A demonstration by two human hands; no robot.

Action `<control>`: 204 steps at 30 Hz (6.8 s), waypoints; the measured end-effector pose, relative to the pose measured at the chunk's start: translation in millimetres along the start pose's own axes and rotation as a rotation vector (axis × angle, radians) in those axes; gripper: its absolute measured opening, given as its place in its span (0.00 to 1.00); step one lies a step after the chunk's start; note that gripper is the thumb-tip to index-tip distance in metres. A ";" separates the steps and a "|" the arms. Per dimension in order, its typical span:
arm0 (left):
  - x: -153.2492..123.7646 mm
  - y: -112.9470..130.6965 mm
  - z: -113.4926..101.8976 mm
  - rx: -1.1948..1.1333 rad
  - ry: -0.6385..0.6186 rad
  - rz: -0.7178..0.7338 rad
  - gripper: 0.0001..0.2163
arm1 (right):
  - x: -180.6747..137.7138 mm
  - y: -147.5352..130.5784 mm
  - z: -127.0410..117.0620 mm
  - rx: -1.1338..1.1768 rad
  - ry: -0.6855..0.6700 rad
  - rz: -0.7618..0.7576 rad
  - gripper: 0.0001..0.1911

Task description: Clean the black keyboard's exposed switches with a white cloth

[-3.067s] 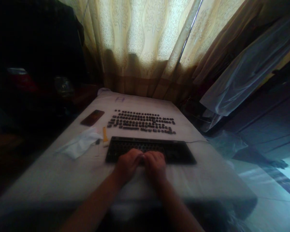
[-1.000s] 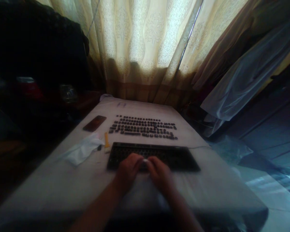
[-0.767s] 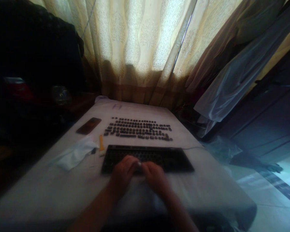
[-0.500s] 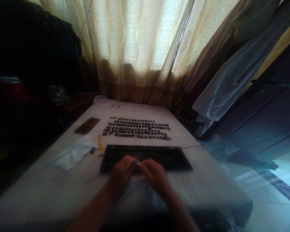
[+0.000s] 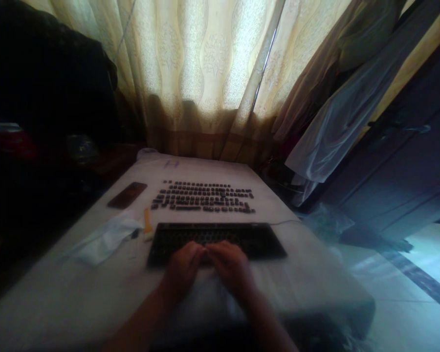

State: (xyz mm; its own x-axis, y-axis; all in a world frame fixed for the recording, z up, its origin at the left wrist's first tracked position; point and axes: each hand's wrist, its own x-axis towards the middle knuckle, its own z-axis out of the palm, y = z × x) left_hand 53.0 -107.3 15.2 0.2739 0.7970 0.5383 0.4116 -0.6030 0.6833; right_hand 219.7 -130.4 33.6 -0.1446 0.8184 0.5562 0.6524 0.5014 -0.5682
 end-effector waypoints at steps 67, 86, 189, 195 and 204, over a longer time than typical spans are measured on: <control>19.6 28.4 -0.8 -0.560 -0.044 -0.615 0.20 | -3.5 -6.8 -6.1 0.202 0.014 0.235 0.12; 37.4 5.2 -6.0 -0.576 -0.185 -0.721 0.13 | 17.3 1.9 -5.5 0.187 -0.017 0.234 0.07; 44.7 -29.6 -33.5 -0.734 -0.117 -0.840 0.16 | 60.2 -49.7 77.3 0.536 0.170 0.377 0.13; 42.8 -14.1 -35.8 -0.879 -0.326 -0.823 0.14 | 70.3 -19.9 57.4 0.323 0.262 0.272 0.07; 49.0 -16.6 -48.9 -0.661 -0.265 -0.800 0.16 | 66.5 -19.7 29.9 0.073 -0.011 0.012 0.07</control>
State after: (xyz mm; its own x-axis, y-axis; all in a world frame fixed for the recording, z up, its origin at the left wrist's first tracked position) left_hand 17.0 -59.9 54.4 0.3457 0.9032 -0.2546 0.0246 0.2625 0.9646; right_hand 174.9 -77.4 63.6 -0.1458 0.8271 0.5428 0.5982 0.5107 -0.6175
